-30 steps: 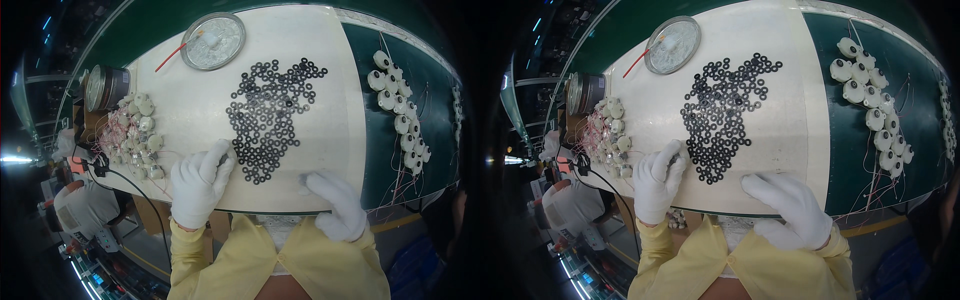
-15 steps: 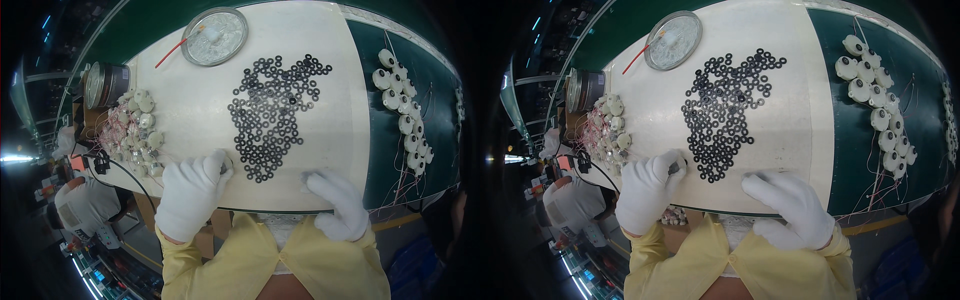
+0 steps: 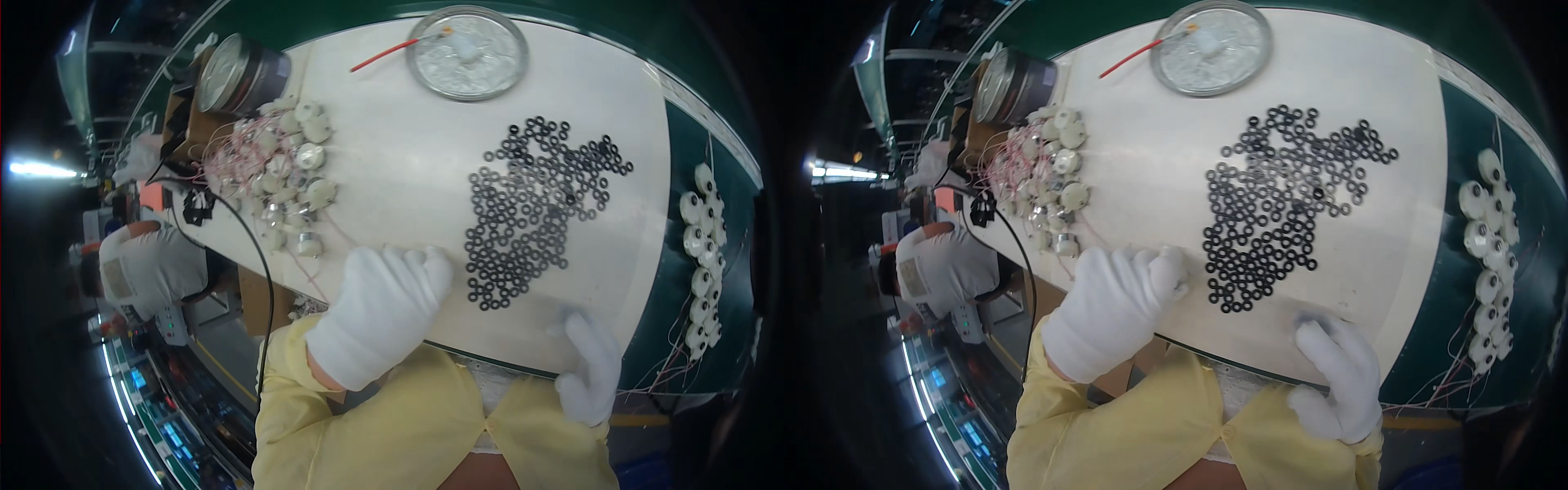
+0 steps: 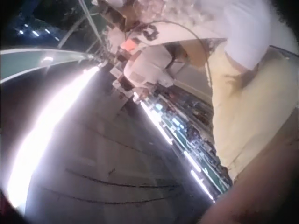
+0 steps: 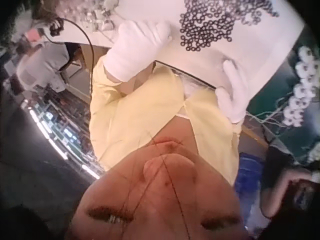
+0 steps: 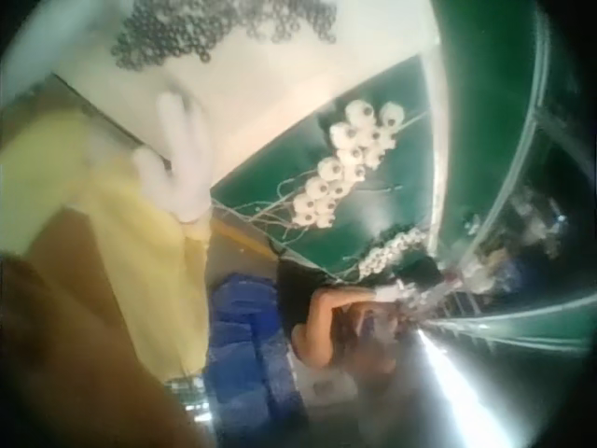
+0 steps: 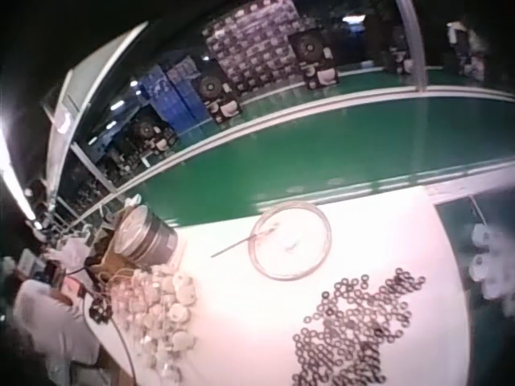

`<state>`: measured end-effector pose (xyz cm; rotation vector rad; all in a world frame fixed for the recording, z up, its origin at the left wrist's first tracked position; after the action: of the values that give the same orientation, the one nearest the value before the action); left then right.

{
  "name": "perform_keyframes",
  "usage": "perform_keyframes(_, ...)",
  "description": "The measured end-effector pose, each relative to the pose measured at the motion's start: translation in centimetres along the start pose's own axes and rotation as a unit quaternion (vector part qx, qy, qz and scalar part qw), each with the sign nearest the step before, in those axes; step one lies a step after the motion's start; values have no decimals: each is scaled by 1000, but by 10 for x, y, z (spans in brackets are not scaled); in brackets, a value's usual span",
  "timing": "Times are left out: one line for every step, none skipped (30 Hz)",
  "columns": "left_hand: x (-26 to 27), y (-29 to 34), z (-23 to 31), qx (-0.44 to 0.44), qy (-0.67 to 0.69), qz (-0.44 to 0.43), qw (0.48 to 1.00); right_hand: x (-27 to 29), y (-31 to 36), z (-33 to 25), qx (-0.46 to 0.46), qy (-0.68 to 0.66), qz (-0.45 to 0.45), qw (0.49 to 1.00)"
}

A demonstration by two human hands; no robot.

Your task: The person applies a white substance to small white plastic components using a red brush, then places black washers onto the components. The person handles the components one by one, applying the substance and adding the washers in a repetitive assembly process.

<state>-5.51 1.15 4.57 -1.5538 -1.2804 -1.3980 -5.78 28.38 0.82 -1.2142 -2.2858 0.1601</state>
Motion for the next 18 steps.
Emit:
perform_keyframes(-2,2,0,-7,-18,16,1000,-2,3,-1,-9,-16,7,1000)
perform_keyframes(-4,4,-2,16,34,-5,999,-5,6,-1,-20,-31,13,999)
perform_keyframes(-4,3,-2,33,88,-21,995,-5,7,-1,-33,-42,24,998)
perform_keyframes(-5,4,-4,50,142,-37,988,-5,5,-1,-32,-43,20,998)
perform_keyframes(-6,8,-7,65,208,-7,976,-5,3,-1,-30,-45,16,998)
perform_keyframes(-15,9,-7,69,281,24,957,-5,6,-3,-38,-38,17,998)
perform_keyframes(-21,11,-8,71,352,54,932,-5,6,-4,-25,-30,13,999)
perform_keyframes(-25,15,-11,94,432,27,897,-5,3,-4,-13,-23,8,1000)
perform_keyframes(-28,22,-17,114,508,-1,854,-7,0,-4,-1,-5,3,1000)
perform_keyframes(-33,23,-18,131,581,-30,802,-6,-2,-4,9,15,-2,1000)
perform_keyframes(-33,28,-14,174,655,11,735,-7,-6,-6,18,46,-9,999)
perform_keyframes(-30,38,-6,215,720,49,658,-9,-10,-8,27,78,-16,996)
perform_keyframes(-30,44,2,252,776,84,572,-15,-13,-7,31,68,-6,997)
perform_keyframes(-27,47,7,238,797,130,539,-23,-19,-9,36,54,3,998)
perform_keyframes(-23,47,11,237,787,104,560,-29,-30,-17,15,29,-1,999)
perform_keyframes(-14,49,15,234,772,78,586,-36,-41,-26,-3,0,1,1000)
perform_keyframes(-10,54,18,227,758,52,609,-41,-55,-34,14,5,-6,1000)
perform_keyframes(-12,60,22,197,721,44,663,-46,-64,-40,29,16,-13,999)
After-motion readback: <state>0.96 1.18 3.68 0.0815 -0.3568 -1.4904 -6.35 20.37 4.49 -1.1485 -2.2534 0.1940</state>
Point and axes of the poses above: each hand's wrist, its own y-axis away from the middle knuckle, its own x-axis out of the back of the hand, z = x × y, the point moved 2 cm from there along -y, towards the middle knuckle, and after that the axes turned 7 degrees about x, right-handed, at the moved point
